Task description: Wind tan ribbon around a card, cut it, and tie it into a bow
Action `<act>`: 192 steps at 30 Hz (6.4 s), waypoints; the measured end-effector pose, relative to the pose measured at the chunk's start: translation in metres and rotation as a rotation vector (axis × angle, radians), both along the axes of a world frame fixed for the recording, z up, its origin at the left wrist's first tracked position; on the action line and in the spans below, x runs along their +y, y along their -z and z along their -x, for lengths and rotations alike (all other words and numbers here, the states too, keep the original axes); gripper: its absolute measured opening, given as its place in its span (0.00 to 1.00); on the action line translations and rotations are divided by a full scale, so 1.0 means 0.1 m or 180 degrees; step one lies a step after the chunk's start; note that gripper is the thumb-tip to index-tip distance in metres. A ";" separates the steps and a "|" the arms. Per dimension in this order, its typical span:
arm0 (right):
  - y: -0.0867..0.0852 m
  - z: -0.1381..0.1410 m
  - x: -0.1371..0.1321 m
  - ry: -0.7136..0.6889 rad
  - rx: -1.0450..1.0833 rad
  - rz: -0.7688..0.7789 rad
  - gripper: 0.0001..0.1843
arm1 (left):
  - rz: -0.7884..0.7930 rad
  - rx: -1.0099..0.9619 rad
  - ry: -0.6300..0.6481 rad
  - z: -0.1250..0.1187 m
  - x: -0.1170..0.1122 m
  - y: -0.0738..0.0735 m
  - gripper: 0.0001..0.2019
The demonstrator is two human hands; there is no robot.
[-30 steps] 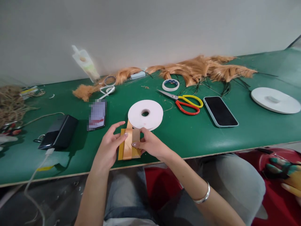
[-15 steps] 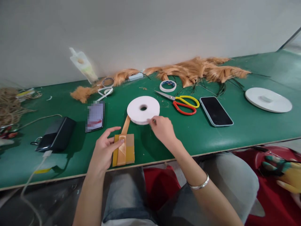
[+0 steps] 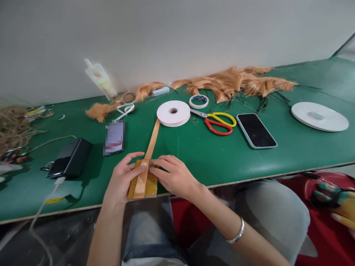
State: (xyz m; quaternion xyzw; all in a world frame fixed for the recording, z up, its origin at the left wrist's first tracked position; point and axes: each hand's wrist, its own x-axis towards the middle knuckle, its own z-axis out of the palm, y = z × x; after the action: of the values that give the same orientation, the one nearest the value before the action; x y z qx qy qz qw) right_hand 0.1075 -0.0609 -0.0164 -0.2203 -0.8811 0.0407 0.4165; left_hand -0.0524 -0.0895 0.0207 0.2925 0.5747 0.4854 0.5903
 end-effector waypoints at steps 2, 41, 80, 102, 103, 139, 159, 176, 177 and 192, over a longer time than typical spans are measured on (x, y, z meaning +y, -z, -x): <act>0.01 -0.01 0.01 -0.0051 0.0128 0.0070 0.10 | 0.0072 -0.0092 0.0062 0.01 0.01 0.02 0.29; 0.04 -0.01 0.02 0.0309 0.0077 0.0761 0.17 | -0.0204 -0.0090 -0.0379 -0.10 0.10 0.05 0.36; 0.07 0.02 0.04 0.0327 0.0367 0.1333 0.19 | -0.0090 0.0047 -0.0163 -0.07 0.07 0.07 0.34; -0.20 0.06 0.09 0.0806 0.0075 0.4019 0.11 | -0.0293 0.0492 -0.0128 -0.03 0.03 0.11 0.33; -0.23 0.05 0.12 0.1121 -0.0270 0.3582 0.10 | -0.0284 0.0570 -0.0130 -0.03 0.03 0.11 0.34; -0.02 -0.02 -0.17 0.0398 -0.0184 -0.0671 0.05 | 0.0314 -0.0858 0.0148 -0.02 0.01 0.09 0.24; -0.10 -0.01 -0.14 0.0551 0.0690 0.1923 0.07 | 0.0009 -0.0738 -0.0150 -0.04 0.09 0.13 0.15; -0.07 0.06 -0.06 0.0463 0.0820 0.3975 0.27 | -0.0075 -0.0192 -0.0189 -0.10 0.02 0.08 0.42; -0.06 0.05 -0.06 0.0533 0.0751 0.3569 0.24 | -0.0091 -0.0164 -0.0195 -0.10 0.02 0.07 0.43; -0.05 0.01 -0.10 0.0406 0.0605 0.1704 0.13 | -0.0044 -0.0700 -0.0140 0.01 0.03 0.12 0.32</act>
State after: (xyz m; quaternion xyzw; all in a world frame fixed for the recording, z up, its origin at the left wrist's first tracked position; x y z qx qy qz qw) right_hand 0.1067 -0.0709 -0.0117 -0.3726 -0.7804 0.2660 0.4259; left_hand -0.0529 -0.0861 0.0092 0.2289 0.5094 0.5314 0.6370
